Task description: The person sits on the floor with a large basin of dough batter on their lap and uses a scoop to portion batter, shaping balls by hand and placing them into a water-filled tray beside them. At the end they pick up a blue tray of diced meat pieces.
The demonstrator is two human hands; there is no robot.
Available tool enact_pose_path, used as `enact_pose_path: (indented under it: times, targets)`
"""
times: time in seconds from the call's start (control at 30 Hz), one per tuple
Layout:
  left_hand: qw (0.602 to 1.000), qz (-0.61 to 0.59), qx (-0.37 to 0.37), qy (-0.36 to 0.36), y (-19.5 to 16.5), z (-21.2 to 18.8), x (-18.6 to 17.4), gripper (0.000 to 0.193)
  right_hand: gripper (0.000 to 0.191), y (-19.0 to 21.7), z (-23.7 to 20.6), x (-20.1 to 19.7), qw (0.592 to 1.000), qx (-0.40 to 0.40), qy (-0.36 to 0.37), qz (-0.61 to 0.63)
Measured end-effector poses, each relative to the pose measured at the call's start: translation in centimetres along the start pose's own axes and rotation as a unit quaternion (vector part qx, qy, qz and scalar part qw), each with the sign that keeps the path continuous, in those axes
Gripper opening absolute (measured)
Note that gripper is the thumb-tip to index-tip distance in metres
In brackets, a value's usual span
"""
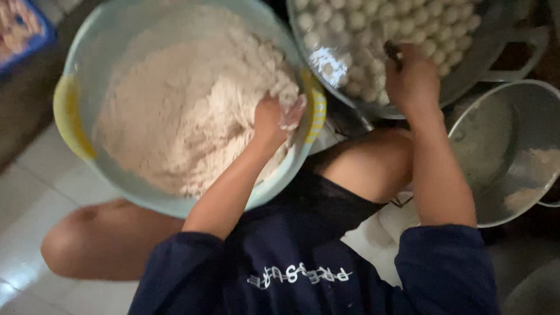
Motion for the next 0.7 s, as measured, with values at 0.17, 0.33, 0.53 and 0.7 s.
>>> enact_pose_path:
  times: [0.17,0.33,0.53,0.7]
  targets:
    - [0.979,-0.122,-0.16,0.034,0.3,-1.0,0.3,0.029,0.025,5.0,-5.3,-0.4,0.97,-0.035,0.104,0.215]
    - [0.984,-0.097,-0.137,0.063,-0.4,-1.0,0.6,0.034,0.034,7.6,-8.8,1.8,0.926,0.026,0.236,0.293]
    - [0.982,-0.095,-0.138,0.087,0.3,-2.0,1.8,0.024,0.037,9.7,-10.1,1.0,0.961,-0.097,0.17,0.196]
    - [0.982,-0.128,-0.131,0.039,1.6,-1.5,1.7,0.027,0.036,10.1,-10.3,2.6,0.909,-0.003,0.285,0.304]
Point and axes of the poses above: each hand's wrist, its own z-axis towards the middle knuckle, its own x-axis out of the palm, y = z × x, the point moved 7 cm from there along z, towards the middle knuckle, and after that the axes turned 5 degrees about -y, right-handed, at the moved point
